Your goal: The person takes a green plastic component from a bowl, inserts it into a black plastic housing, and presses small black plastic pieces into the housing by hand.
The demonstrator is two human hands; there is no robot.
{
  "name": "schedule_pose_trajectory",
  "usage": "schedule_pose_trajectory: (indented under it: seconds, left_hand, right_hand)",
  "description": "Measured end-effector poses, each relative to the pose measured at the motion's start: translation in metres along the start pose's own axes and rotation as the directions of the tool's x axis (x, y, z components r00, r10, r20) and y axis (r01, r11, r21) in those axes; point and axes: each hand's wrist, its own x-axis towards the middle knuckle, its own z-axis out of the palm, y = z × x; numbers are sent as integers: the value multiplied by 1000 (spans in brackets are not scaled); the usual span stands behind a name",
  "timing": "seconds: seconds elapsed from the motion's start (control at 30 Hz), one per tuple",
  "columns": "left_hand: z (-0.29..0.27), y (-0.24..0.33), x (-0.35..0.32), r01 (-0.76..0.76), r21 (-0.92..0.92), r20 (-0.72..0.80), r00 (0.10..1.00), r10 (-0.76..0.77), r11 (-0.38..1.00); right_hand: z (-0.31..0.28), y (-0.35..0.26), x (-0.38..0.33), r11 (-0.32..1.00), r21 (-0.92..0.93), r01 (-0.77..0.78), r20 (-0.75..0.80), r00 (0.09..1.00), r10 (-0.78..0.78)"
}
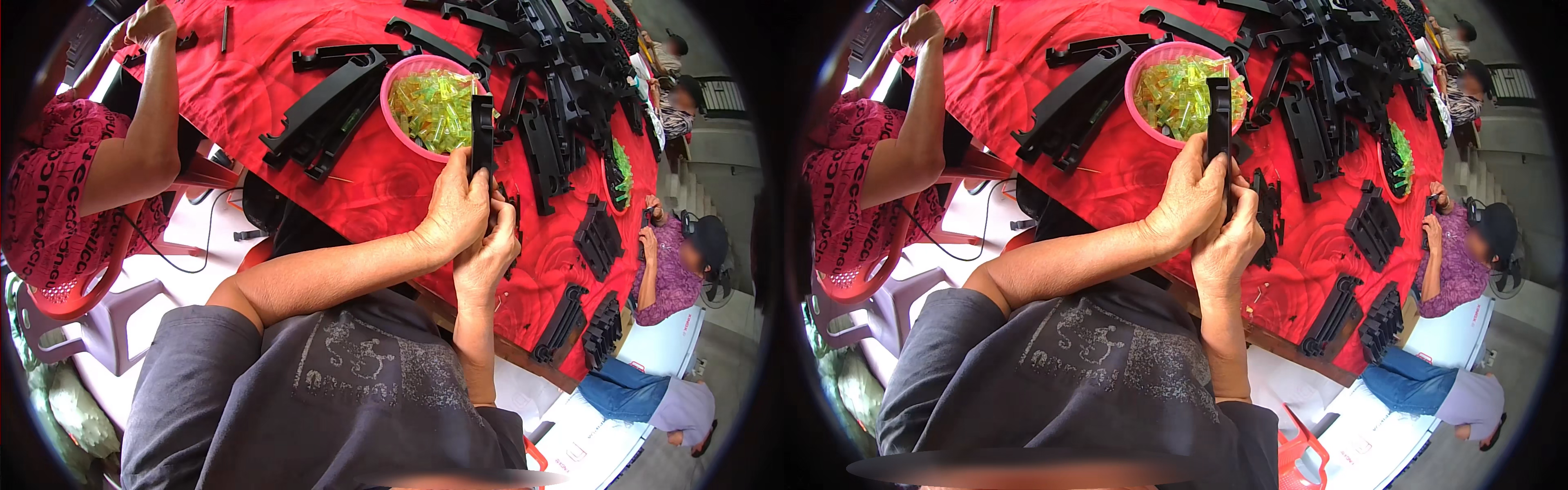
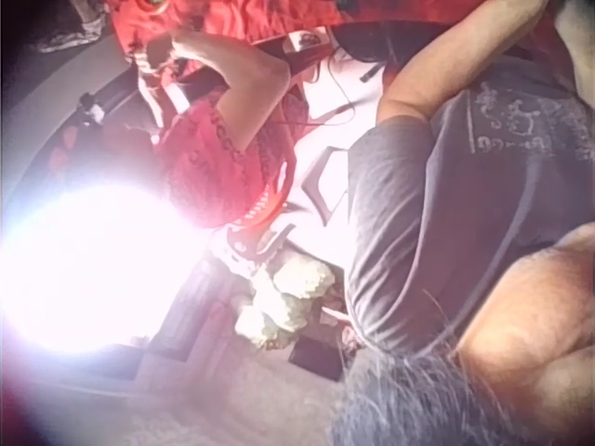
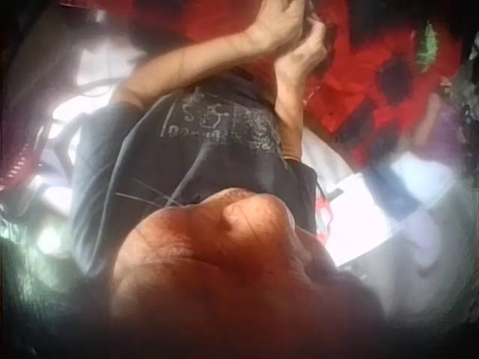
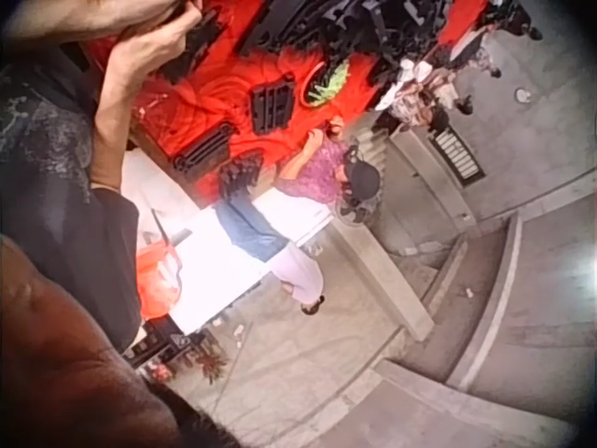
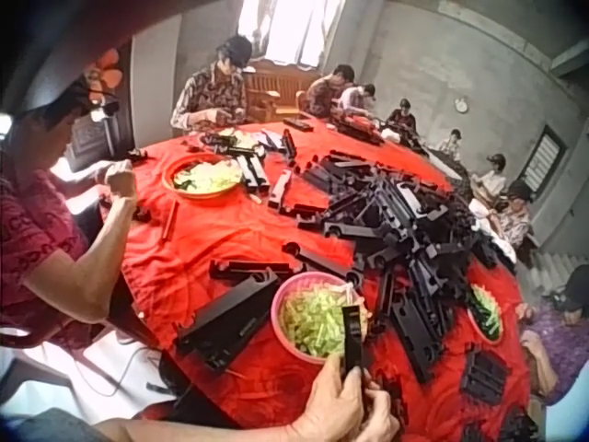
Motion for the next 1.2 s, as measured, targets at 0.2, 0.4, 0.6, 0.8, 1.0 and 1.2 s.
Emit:
schedule_pose_trajectory:
  seconds: [0.2, 0.4, 0.6, 0.8, 1.0, 1.2]
  left_hand:
    - [-1, 1, 4, 39, -20, -32, 999, -40, 999]
    - [-1, 5, 7, 66, -52, -25, 997, -68, 996]
    - [-4, 10, 7, 141, -77, 33, 990, -138, 987]
    - [-6, 16, 6, 197, -167, 62, 980, -189, 966]
    - [-4, 18, 4, 226, -259, 94, 974, -208, 939]
    - [-8, 17, 1, 172, -238, 91, 984, -155, 956]
  right_hand:
    - [2, 1, -1, 999, -40, 37, -8, 999, -38]
    - [6, 6, -2, 1000, -16, 5, -35, 999, -5]
    - [4, -3, -2, 997, -73, 13, -10, 1000, -14]
    - [7, 1, -5, 992, -99, 78, -50, 995, -83]
    - [12, 2, -7, 995, -61, 84, -125, 988, -91]
    - [15, 4, -14, 992, -109, 63, -110, 991, -75]
